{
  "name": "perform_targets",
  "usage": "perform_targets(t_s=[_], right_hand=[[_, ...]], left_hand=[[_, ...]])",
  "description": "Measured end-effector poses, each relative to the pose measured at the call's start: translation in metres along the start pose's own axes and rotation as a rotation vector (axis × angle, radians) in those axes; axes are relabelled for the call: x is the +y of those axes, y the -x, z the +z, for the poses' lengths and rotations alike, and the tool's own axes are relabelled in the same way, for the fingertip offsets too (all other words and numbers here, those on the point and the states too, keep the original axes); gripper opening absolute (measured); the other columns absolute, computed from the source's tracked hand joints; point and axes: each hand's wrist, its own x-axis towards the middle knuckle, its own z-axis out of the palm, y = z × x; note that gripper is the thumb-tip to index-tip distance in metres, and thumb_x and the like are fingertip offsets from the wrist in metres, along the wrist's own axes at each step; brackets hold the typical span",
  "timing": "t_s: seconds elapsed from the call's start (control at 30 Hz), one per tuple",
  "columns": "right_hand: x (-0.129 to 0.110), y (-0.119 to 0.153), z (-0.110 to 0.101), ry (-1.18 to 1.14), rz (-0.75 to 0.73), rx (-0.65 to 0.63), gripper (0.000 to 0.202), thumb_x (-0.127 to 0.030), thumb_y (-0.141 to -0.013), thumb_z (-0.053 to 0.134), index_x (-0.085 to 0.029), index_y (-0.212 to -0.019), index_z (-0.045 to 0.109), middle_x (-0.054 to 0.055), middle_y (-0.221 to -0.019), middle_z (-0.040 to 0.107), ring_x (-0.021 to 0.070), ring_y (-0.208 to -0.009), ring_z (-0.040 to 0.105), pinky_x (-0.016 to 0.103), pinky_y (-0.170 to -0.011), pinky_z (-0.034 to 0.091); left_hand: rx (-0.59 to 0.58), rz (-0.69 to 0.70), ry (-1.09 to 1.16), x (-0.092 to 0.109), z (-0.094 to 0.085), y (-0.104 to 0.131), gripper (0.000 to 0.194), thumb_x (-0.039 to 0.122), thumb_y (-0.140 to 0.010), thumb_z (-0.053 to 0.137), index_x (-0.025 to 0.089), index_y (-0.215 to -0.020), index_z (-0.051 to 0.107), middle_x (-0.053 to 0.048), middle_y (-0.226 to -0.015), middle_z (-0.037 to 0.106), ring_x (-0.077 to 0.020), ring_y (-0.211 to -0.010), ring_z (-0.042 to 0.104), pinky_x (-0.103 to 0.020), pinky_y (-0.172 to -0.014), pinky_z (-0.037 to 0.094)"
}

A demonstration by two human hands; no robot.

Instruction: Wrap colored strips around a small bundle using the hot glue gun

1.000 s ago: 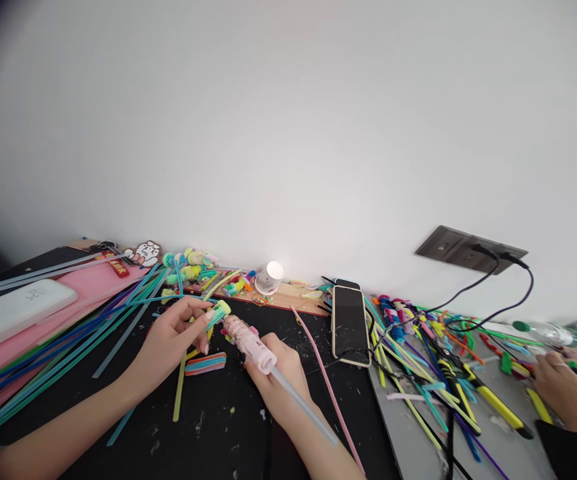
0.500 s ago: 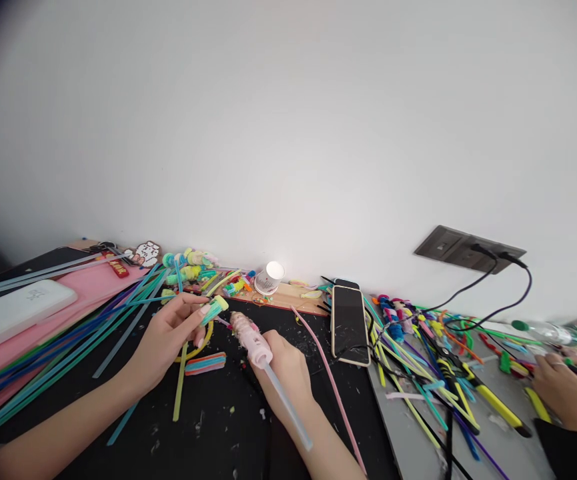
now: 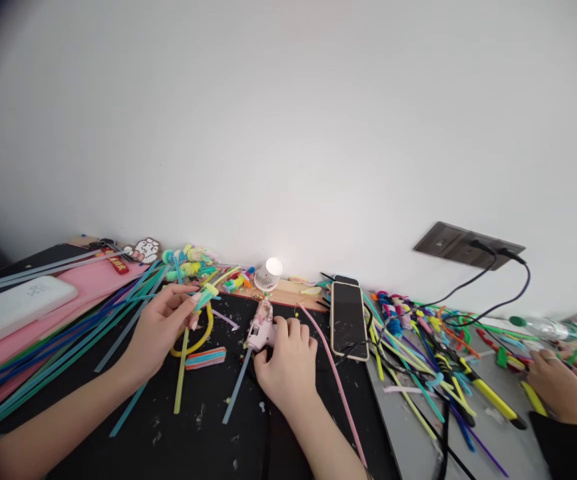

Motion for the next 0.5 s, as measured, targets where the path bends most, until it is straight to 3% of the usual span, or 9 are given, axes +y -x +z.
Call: perform_targets(t_s=[0.07,0.13,0.27,0.37,0.5], right_hand=[[-0.005,0.003,-0.006,-0.081,-0.041,0.034,0.042,-0.020,-0.074,0.059,-0.017,-0.115,0.057,0.016,-0.111,0.058,0.0361,-0.102,0.051,0.046,-0.081,0.039],[-0.013,0.006,-0.013,-0.227,-0.206,0.028,0.040,-0.017,-0.080,0.052,-0.018,-0.120,0.055,0.014,-0.113,0.056,0.0322,-0.105,0.049,0.047,-0.087,0.039],[-0.033,0.016,-0.021,-0.347,-0.585,-0.245,0.048,-0.015,-0.082,0.051,-0.025,-0.129,0.051,0.007,-0.118,0.059,0.0269,-0.109,0.046,0.044,-0.095,0.036],[-0.044,0.023,-0.020,-0.290,-0.693,-0.337,0.046,-0.033,-0.086,0.059,-0.031,-0.131,0.051,0.004,-0.125,0.057,0.0289,-0.116,0.043,0.049,-0.102,0.029],[-0.049,0.028,-0.014,-0.243,-0.766,-0.348,0.050,-0.050,-0.089,0.056,-0.036,-0.136,0.045,0.006,-0.128,0.057,0.0313,-0.123,0.040,0.053,-0.103,0.024]], left_hand=[[0.015,0.004,0.003,-0.003,-0.001,-0.001,0.014,0.032,-0.085,0.061,0.021,-0.092,0.056,0.006,-0.062,0.050,-0.0109,-0.049,0.053,-0.024,-0.052,0.043],[0.017,0.008,0.002,-0.005,-0.002,-0.001,0.015,0.033,-0.085,0.060,0.021,-0.092,0.056,0.006,-0.062,0.050,-0.0113,-0.049,0.053,-0.024,-0.052,0.043],[0.016,0.030,-0.009,-0.008,0.000,-0.002,0.016,0.033,-0.084,0.061,0.021,-0.094,0.056,0.005,-0.062,0.053,-0.0121,-0.050,0.053,-0.024,-0.051,0.044],[0.014,0.038,-0.006,-0.007,0.002,-0.001,0.015,0.031,-0.083,0.061,0.022,-0.094,0.056,0.005,-0.060,0.053,-0.0123,-0.049,0.053,-0.023,-0.050,0.044],[0.009,0.042,-0.009,-0.004,0.003,-0.001,0.014,0.031,-0.082,0.061,0.022,-0.092,0.056,0.006,-0.057,0.052,-0.0127,-0.048,0.053,-0.024,-0.049,0.044]])
